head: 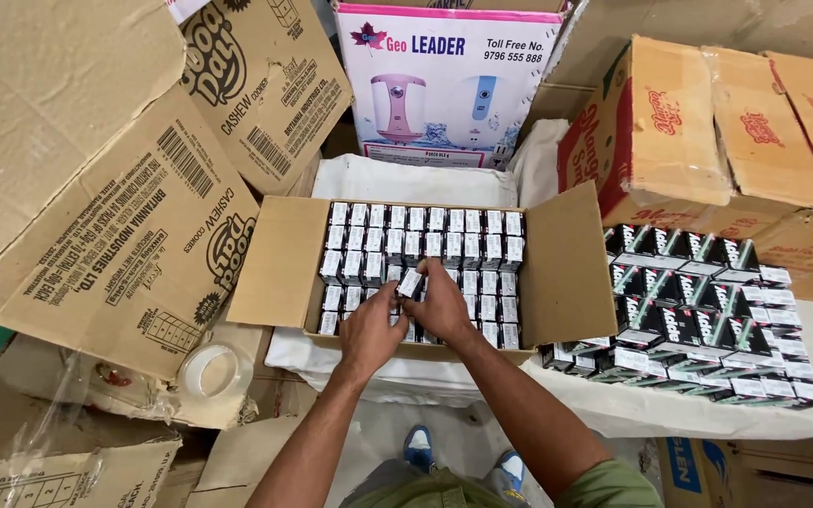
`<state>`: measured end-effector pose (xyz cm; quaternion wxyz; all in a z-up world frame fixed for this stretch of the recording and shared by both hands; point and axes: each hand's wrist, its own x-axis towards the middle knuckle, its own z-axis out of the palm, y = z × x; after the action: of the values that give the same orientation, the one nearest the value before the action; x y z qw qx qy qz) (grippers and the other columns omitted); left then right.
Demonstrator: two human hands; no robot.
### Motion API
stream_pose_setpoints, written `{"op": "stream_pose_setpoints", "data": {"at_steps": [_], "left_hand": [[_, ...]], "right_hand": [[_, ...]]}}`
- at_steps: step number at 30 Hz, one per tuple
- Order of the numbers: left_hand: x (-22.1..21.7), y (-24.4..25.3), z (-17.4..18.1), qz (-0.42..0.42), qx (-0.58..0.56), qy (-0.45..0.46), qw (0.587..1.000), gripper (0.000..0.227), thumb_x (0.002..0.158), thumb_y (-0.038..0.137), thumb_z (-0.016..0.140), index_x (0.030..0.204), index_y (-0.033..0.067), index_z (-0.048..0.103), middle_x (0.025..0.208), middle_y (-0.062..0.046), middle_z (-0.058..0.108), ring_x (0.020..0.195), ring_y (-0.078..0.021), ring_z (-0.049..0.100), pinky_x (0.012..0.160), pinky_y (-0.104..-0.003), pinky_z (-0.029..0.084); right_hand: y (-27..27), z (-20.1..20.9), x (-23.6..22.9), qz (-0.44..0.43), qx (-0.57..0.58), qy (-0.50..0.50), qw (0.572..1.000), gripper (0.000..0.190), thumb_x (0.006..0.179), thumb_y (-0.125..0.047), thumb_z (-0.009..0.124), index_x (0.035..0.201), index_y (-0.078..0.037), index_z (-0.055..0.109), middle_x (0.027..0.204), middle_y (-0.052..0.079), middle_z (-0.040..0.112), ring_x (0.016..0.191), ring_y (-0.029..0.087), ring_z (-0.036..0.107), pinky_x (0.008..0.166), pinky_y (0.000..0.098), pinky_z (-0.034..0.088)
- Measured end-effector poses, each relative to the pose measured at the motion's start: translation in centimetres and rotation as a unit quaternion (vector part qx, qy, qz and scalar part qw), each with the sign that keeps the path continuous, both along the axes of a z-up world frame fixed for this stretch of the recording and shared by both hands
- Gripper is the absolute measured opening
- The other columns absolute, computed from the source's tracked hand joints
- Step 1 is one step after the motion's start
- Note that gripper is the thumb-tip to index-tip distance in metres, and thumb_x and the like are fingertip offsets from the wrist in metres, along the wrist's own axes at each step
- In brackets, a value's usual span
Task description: The person transfers small rectangular boxes from a large open cardboard box to a white surface, arranging them into neat rows. The person handles the boxes one at a time, placing them upright and aligned with the others.
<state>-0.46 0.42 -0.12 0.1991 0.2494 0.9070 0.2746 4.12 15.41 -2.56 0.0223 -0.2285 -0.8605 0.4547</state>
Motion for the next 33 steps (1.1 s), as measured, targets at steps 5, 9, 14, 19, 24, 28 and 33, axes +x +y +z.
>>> {"op": "stream_pose_setpoints", "data": {"at_steps": [5,9,14,19,24,28,33], "left_hand": [[1.4,0.2,1.6,-0.005,0.102,0.005,0.995,0.062,0.088,0.021,0.070,0.147,0.0115,0.052,0.124,-0.016,0.070,0.121,-0.0384,0.064,0.098,-0.058,0.053],[2.7,1.7,1.7,-0.020,0.215,0.062,0.974,0.062,0.083,0.010,0.075,0.141,0.0010,0.055,0.131,-0.023,0.060,0.126,-0.0449,0.057,0.100,-0.056,0.052],[4.3,5.3,1.5,0.021,0.393,0.011,0.919,0.055,0.083,-0.007,0.073,0.136,-0.0038,0.060,0.121,-0.029,0.063,0.113,-0.0450,0.066,0.089,-0.039,0.062],[6.6,9.1,3.9,0.010,0.443,-0.054,0.895,0.052,0.083,-0.006,0.073,0.134,-0.0030,0.062,0.117,-0.032,0.065,0.111,-0.0445,0.068,0.086,-0.041,0.065],[9.8,13.1,7.4,-0.019,0.459,-0.114,0.881,0.056,0.080,-0.009,0.074,0.134,-0.0005,0.064,0.116,-0.031,0.066,0.113,-0.0416,0.069,0.086,-0.040,0.064],[12.7,16.4,9.1,-0.080,0.448,-0.114,0.883,0.054,0.083,-0.003,0.075,0.135,0.0053,0.065,0.115,-0.031,0.066,0.112,-0.0408,0.069,0.081,-0.038,0.066],[17.3,20.7,9.9,-0.127,0.445,-0.107,0.880,0.049,0.084,0.003,0.077,0.132,0.0056,0.067,0.112,-0.030,0.069,0.105,-0.0380,0.073,0.076,-0.035,0.066]], "right_hand": [[0.4,2.0,2.2,-0.038,-0.039,0.084,0.995,0.054,0.081,-0.011,0.075,0.129,-0.011,0.051,0.120,0.017,0.065,0.080,0.032,0.066,0.072,0.0513,0.051],[1.1,2.8,3.8,-0.061,-0.070,0.118,0.989,0.057,0.077,-0.014,0.076,0.129,-0.009,0.054,0.117,0.015,0.065,0.069,0.027,0.062,0.065,0.0454,0.050],[3.6,4.1,6.3,-0.115,-0.089,0.229,0.963,0.061,0.076,-0.017,0.090,0.131,-0.007,0.064,0.114,0.016,0.067,0.070,0.016,0.063,0.059,0.0277,0.055],[6.9,6.4,9.9,-0.147,-0.111,0.280,0.942,0.064,0.077,-0.011,0.089,0.135,-0.006,0.064,0.118,0.014,0.061,0.074,0.012,0.061,0.060,0.0229,0.058],[10.0,10.2,15.0,-0.159,-0.083,0.288,0.941,0.064,0.082,-0.014,0.085,0.141,-0.008,0.061,0.128,0.015,0.060,0.078,0.013,0.063,0.064,0.0249,0.060],[13.0,10.2,19.1,-0.216,-0.073,0.290,0.929,0.066,0.082,-0.013,0.086,0.143,-0.010,0.060,0.127,0.019,0.065,0.076,0.013,0.060,0.066,0.0264,0.058],[16.4,10.7,24.5,-0.271,-0.055,0.284,0.918,0.066,0.081,-0.013,0.087,0.141,-0.010,0.061,0.119,0.017,0.069,0.074,0.013,0.055,0.067,0.0276,0.055]]}}
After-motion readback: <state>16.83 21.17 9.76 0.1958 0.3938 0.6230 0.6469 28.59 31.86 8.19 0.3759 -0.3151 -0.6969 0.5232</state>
